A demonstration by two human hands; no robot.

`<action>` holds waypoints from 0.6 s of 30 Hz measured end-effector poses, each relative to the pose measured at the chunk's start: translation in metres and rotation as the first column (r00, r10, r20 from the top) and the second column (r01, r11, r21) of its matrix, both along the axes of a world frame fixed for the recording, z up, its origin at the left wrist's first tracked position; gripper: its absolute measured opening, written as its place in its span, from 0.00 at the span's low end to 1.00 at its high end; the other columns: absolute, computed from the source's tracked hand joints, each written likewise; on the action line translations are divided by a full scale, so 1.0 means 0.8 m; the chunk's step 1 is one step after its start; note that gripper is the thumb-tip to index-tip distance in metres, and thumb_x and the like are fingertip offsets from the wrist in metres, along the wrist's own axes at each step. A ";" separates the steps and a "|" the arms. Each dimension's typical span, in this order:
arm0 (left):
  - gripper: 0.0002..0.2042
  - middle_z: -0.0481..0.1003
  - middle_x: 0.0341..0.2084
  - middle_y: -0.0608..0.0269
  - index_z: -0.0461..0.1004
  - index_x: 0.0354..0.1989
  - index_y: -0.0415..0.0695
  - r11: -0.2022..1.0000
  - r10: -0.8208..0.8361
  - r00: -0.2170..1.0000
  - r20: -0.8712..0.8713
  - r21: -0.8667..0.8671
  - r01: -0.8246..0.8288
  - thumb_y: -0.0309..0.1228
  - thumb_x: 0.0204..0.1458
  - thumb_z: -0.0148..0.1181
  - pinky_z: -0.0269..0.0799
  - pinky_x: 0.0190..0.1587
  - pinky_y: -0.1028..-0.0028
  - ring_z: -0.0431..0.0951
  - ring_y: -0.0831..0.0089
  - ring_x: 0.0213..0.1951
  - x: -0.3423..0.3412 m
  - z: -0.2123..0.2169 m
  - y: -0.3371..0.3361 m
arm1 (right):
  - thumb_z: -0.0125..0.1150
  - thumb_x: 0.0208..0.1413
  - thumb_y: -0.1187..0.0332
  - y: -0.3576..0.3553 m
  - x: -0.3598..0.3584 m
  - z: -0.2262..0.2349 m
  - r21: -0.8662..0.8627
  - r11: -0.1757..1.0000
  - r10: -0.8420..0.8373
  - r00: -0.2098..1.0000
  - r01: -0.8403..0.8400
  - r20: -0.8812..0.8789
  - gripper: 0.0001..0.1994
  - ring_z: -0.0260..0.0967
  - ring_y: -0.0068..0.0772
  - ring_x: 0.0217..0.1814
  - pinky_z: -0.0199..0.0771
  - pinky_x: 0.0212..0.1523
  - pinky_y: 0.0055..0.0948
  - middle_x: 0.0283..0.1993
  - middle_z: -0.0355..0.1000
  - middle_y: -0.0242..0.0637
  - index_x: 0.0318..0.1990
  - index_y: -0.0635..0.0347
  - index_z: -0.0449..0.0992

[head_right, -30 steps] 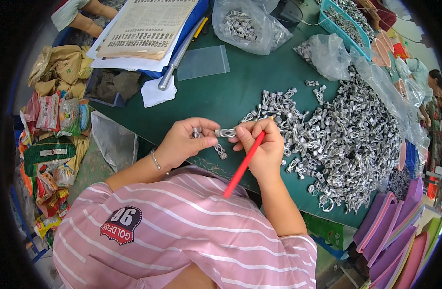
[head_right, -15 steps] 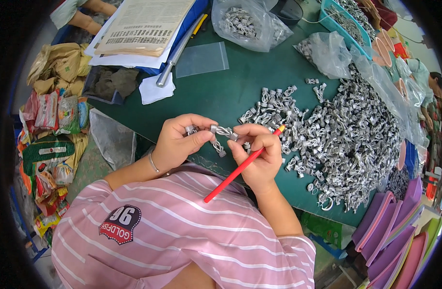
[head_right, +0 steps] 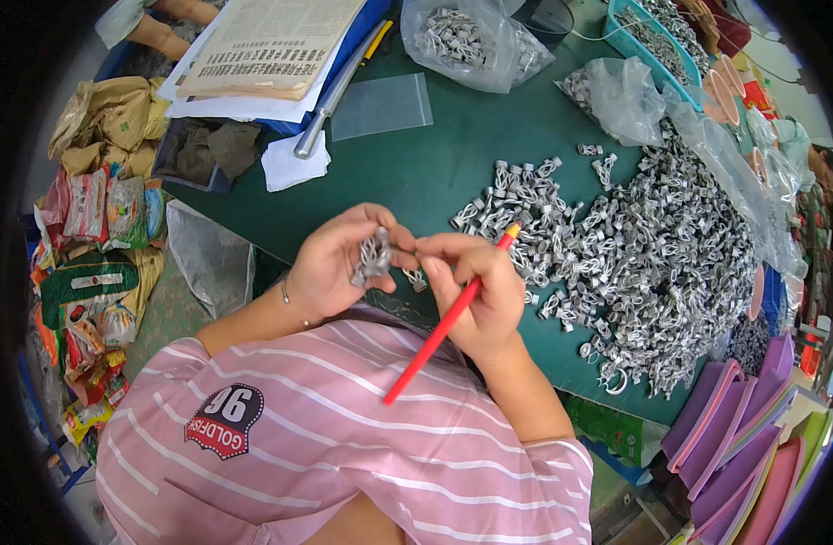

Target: The person assembles small metal hinges and mechanical fasteners by picking up individual components from a pile, aligning them by hand, and using a red pen-like tool to slot or click them together one by one.

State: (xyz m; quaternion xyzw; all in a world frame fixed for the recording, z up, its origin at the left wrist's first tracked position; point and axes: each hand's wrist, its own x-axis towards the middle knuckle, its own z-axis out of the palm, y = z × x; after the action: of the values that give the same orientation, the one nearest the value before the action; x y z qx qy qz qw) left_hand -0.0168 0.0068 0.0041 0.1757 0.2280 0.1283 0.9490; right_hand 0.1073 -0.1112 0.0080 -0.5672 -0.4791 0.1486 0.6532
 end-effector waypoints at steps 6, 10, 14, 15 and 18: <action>0.05 0.67 0.23 0.64 0.66 0.33 0.42 0.975 0.050 0.999 -0.022 0.219 -0.044 0.30 0.52 0.50 0.61 0.16 0.80 0.69 0.77 0.21 -0.008 -0.021 0.018 | 0.68 0.33 0.71 -0.011 0.010 -0.002 -0.658 0.751 0.355 0.873 -0.054 0.333 0.17 0.65 0.47 0.25 0.65 0.23 0.38 0.21 0.64 0.41 0.24 0.60 0.61; 0.05 0.67 0.21 0.66 0.66 0.32 0.41 0.890 0.052 0.975 -0.217 0.453 0.053 0.26 0.50 0.55 0.58 0.14 0.83 0.67 0.80 0.19 -0.009 -0.020 0.012 | 0.64 0.36 0.76 -0.014 0.011 -0.014 -0.585 0.811 0.246 0.899 0.014 0.362 0.14 0.65 0.47 0.25 0.64 0.22 0.38 0.21 0.64 0.42 0.24 0.60 0.60; 0.05 0.67 0.19 0.67 0.67 0.35 0.40 0.857 0.057 0.953 -0.298 0.504 0.106 0.26 0.51 0.54 0.56 0.14 0.85 0.66 0.82 0.17 -0.008 -0.019 0.001 | 0.61 0.37 0.79 -0.009 0.010 -0.021 -0.477 0.879 0.159 0.942 0.002 0.296 0.13 0.64 0.44 0.24 0.64 0.23 0.36 0.22 0.63 0.41 0.25 0.60 0.61; 0.05 0.66 0.18 0.67 0.67 0.35 0.39 0.875 0.079 0.952 -0.296 0.478 0.076 0.26 0.51 0.52 0.54 0.13 0.85 0.65 0.83 0.17 -0.007 -0.019 0.000 | 0.61 0.37 0.79 -0.004 0.008 -0.019 -0.476 0.879 0.156 0.942 0.005 0.298 0.13 0.64 0.44 0.24 0.64 0.23 0.36 0.22 0.63 0.41 0.25 0.60 0.61; 0.05 0.66 0.19 0.66 0.67 0.35 0.39 0.877 0.099 0.964 -0.248 0.479 0.034 0.26 0.52 0.50 0.52 0.12 0.85 0.65 0.83 0.16 -0.008 -0.020 0.005 | 0.62 0.35 0.79 0.016 0.007 -0.018 -0.335 0.942 0.151 0.901 -0.007 0.406 0.13 0.64 0.43 0.25 0.64 0.23 0.36 0.23 0.63 0.40 0.26 0.60 0.62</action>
State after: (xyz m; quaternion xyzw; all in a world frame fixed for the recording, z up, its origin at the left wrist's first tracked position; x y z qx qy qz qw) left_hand -0.0235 0.0108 -0.0116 0.4167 0.3171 0.1722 0.8344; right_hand 0.1133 -0.0982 -0.0067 -0.6655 -0.6018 0.1249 0.4235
